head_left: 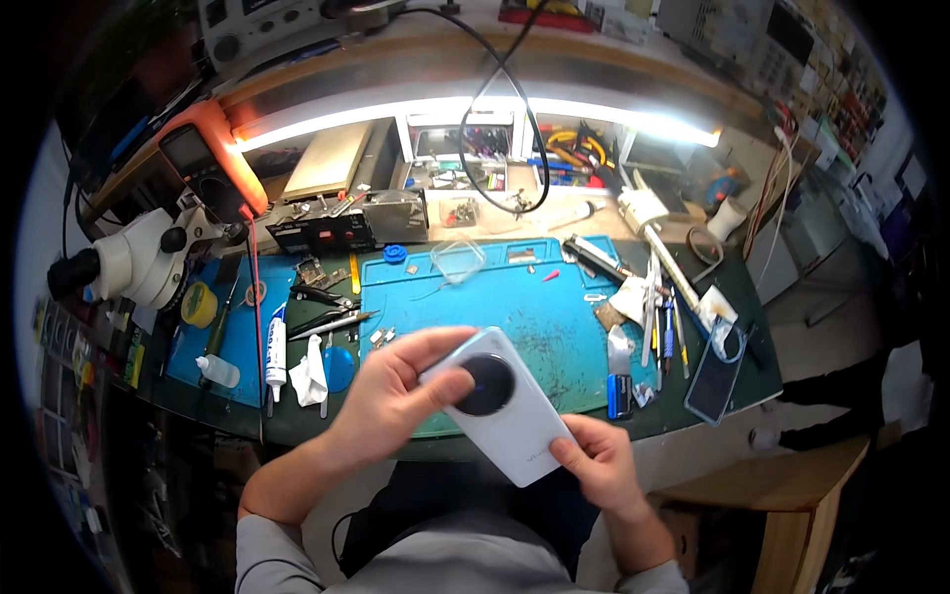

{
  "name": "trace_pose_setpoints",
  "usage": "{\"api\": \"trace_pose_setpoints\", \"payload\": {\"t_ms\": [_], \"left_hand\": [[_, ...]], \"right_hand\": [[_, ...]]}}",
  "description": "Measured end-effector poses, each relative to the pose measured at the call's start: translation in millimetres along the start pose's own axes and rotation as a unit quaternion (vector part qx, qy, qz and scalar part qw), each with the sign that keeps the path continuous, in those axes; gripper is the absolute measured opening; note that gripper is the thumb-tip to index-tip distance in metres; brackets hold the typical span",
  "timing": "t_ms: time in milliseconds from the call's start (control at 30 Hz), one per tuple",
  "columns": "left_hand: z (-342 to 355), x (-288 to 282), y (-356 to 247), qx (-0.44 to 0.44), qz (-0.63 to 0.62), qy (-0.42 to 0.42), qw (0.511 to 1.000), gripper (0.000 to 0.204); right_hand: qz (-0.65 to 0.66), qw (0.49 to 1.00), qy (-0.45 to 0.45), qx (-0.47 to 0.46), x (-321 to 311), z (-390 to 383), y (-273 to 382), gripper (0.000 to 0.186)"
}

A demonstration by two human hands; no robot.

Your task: The person applies adhesive to the internal frame of a disassembled white smartphone, then aligns and presses the back cover into place. They secure the device with rubber bands and hand it to another person.

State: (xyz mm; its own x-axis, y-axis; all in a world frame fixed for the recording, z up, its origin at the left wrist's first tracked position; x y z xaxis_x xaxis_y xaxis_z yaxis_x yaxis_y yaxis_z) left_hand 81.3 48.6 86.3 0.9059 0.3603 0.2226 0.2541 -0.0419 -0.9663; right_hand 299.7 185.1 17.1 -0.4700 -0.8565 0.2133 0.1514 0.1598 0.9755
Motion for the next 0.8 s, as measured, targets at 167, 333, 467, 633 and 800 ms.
{"api": "trace_pose_setpoints", "payload": {"t_ms": [167, 333, 467, 633, 800], "left_hand": [[-14.4, 26.7, 30.9, 0.067, -0.007, 0.014, 0.998, 0.044], [-21.6, 41.8, 30.5, 0.049, -0.031, 0.052, 0.997, 0.040], [-21.9, 43.3, 31.3, 0.060, -0.017, 0.064, 0.996, 0.036], [-19.6, 43.0, 36.7, 0.049, -0.088, 0.077, 0.992, 0.036], [-13.7, 42.5, 45.7, -0.073, -0.180, 0.114, 0.974, 0.036]], "right_hand": [[0.106, 0.990, -0.071, -0.061, 10.1, -29.6, -47.8, 0.032], [0.157, 0.980, -0.107, -0.060, 11.5, -43.3, -65.4, 0.032], [0.174, 0.976, -0.109, -0.069, 18.9, -49.0, -60.3, 0.032], [0.122, 0.983, -0.116, -0.073, 18.9, -62.3, -57.3, 0.030], [-0.102, 0.993, -0.017, -0.057, 15.1, -58.1, -7.4, 0.023]]}}
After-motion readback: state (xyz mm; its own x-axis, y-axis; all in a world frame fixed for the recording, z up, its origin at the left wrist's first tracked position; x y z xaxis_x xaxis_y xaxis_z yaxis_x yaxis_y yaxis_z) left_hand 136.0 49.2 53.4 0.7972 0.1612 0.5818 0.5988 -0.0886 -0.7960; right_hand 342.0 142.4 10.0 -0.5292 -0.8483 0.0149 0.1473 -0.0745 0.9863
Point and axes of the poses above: each hand's wrist, its own z-axis towards the middle knuckle, its own x-axis out of the palm, y = z × x, the point moved 1 cm from there along z, towards the middle knuckle, and after that the axes turned 7 degrees about -x, right-handed, at the moved point
